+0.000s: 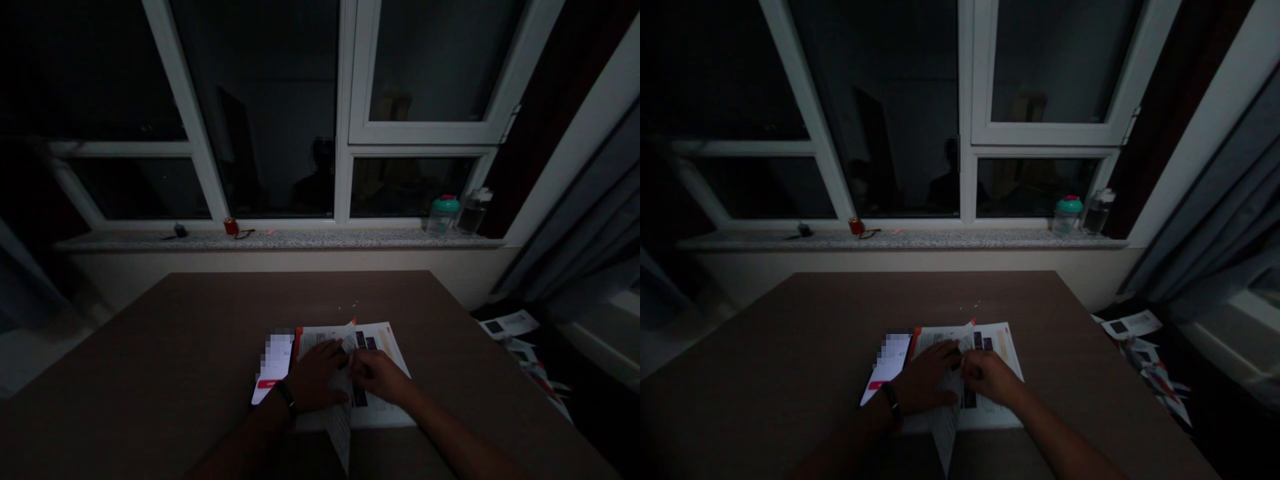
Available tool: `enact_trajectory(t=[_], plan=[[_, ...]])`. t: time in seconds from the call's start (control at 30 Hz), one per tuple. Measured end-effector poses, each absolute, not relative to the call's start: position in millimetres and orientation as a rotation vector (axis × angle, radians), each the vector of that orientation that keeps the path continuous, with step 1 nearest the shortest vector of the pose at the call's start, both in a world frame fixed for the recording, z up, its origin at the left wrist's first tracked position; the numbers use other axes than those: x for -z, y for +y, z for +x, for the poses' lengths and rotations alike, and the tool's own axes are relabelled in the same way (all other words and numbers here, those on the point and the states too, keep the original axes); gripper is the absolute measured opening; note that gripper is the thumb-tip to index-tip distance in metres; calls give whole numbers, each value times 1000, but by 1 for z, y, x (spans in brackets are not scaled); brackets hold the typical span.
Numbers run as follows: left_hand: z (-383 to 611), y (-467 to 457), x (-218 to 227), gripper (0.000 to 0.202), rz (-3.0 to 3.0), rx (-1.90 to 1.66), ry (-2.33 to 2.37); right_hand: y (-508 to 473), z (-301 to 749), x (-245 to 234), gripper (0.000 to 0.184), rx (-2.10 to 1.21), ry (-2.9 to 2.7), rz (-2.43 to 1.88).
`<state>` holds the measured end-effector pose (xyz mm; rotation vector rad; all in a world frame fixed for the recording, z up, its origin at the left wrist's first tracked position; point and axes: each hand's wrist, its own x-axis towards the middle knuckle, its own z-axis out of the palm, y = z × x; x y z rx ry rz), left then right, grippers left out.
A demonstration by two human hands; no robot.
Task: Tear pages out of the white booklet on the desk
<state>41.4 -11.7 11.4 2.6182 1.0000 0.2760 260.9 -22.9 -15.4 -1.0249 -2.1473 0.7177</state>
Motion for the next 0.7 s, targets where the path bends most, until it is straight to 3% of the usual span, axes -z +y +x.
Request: enact_trajectory(t=[0.27,0.7], plan=[[50,-9,-5,52,2643,-434,1143,-3,266,23,10,-632,-1977,-1146],[44,-9,4,63,2701,-411,1058,-13,262,18,10,-732,-2084,-1090]])
